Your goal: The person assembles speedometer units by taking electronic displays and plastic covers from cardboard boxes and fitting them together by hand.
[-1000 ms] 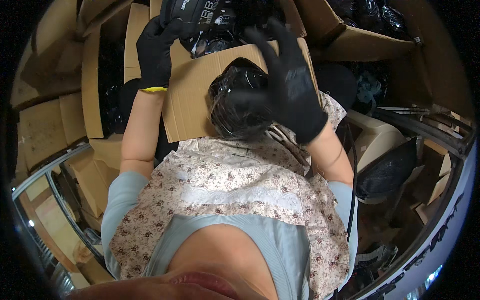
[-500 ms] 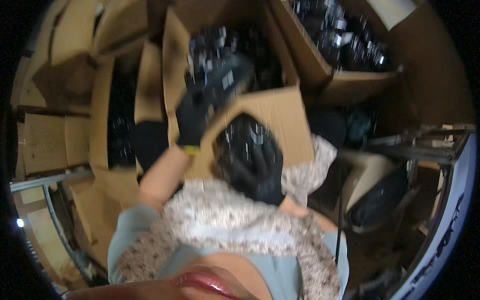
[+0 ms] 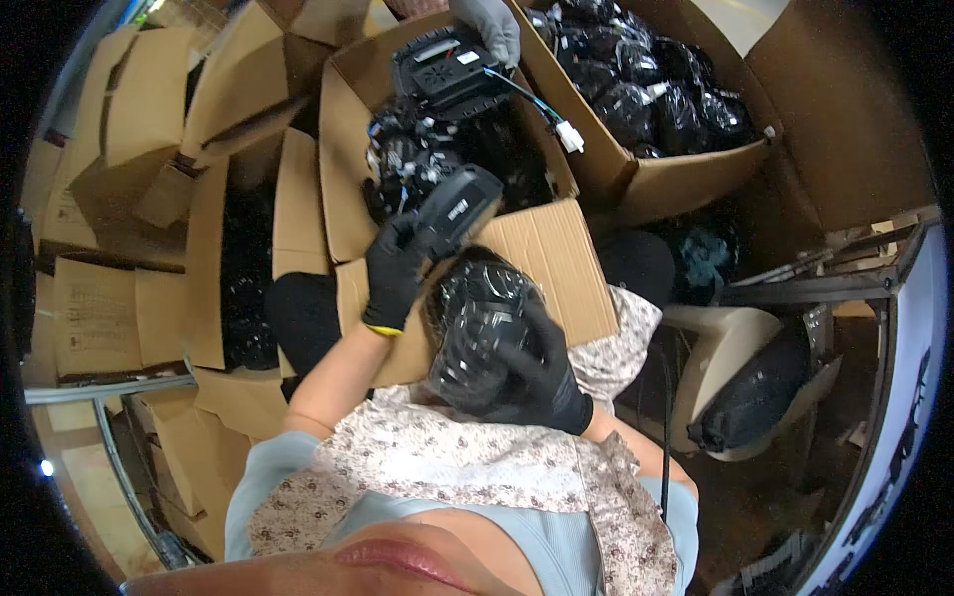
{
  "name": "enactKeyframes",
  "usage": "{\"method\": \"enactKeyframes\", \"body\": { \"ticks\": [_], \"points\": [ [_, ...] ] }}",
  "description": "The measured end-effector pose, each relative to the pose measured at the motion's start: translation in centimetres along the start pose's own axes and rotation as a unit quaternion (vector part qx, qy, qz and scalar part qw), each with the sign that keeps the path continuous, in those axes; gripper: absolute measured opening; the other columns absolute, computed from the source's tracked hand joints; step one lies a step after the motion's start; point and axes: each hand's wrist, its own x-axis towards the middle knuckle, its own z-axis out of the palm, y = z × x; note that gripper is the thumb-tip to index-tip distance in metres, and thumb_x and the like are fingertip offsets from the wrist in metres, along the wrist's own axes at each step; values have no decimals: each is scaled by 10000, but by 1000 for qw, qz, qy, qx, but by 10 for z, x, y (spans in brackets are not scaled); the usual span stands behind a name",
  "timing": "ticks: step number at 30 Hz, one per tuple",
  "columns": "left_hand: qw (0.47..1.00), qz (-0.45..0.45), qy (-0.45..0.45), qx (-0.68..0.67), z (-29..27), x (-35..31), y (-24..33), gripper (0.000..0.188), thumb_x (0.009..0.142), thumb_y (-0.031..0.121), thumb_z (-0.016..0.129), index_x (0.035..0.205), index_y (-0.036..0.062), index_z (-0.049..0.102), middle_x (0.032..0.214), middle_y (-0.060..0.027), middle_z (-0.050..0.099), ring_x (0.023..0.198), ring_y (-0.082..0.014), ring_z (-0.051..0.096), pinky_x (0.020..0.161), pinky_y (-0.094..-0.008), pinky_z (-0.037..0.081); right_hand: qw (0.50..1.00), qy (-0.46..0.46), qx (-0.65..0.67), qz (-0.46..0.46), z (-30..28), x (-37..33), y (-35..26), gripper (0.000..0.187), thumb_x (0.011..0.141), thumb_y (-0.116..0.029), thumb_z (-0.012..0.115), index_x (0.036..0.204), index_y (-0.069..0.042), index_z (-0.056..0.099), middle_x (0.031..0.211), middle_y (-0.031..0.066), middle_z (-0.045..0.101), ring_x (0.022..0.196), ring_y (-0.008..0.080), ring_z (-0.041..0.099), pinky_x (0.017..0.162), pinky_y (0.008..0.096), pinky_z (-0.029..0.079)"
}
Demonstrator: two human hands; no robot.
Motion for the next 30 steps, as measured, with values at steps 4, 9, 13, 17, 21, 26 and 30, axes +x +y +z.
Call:
{"method": "enactKeyframes", "body": {
  "ticks": [4,9,13,17,21,26,30],
  "points": [
    [998,-52,-8,-47,-5,2,14,287,871,169,725,1075,-7,627,969,-41,653,824,-102,600,756,-251,499,993,43,109,6,-31,36,-10,1180,502,-352,956,1456,-120,301,1492,272,208,1374,429,289,1081,499,342],
    [991,-108,-39,-70,4,-3,23,286,870,165,727,1072,-9,626,960,-45,654,838,-100,599,798,-259,490,990,-127,-61,23,-31,63,-19,860,555,-303,922,1312,-150,544,1404,288,350,1282,454,409,1029,494,394],
    [996,-75,-23,35,10,-27,21,260,855,176,739,1017,0,638,946,-50,655,872,-115,601,827,-279,480,984,-142,-79,-72,-27,75,-14,752,597,-269,879,1274,-143,576,1346,302,421,1208,471,484,990,505,424],
    [996,-47,-39,69,10,-20,19,250,867,186,725,1016,4,641,967,-57,660,895,-124,607,829,-280,478,987,-119,83,72,-43,62,-8,852,564,-342,916,1296,-111,544,1443,299,313,1319,459,385,1060,501,367],
    [997,-56,-40,42,10,-16,19,234,866,172,722,998,-3,637,960,-58,664,883,-122,608,822,-275,478,918,16,251,305,-50,62,12,1027,517,-357,927,1386,-116,436,1477,281,287,1368,435,326,1097,501,308],
    [996,-54,-52,51,2,-17,12,224,855,121,719,1033,5,648,932,-37,661,865,-102,599,803,-279,486,997,1,76,12,-51,91,27,1067,464,-353,943,1382,-131,446,1468,272,309,1356,435,344,1089,511,315],
    [995,-86,-41,37,-4,-12,17,246,877,142,706,1077,17,638,943,-19,640,856,-89,584,786,-272,486,997,-66,30,25,-51,111,24,1060,461,-354,951,1380,-145,465,1469,267,296,1354,450,341,1089,515,319]
  ]
}}
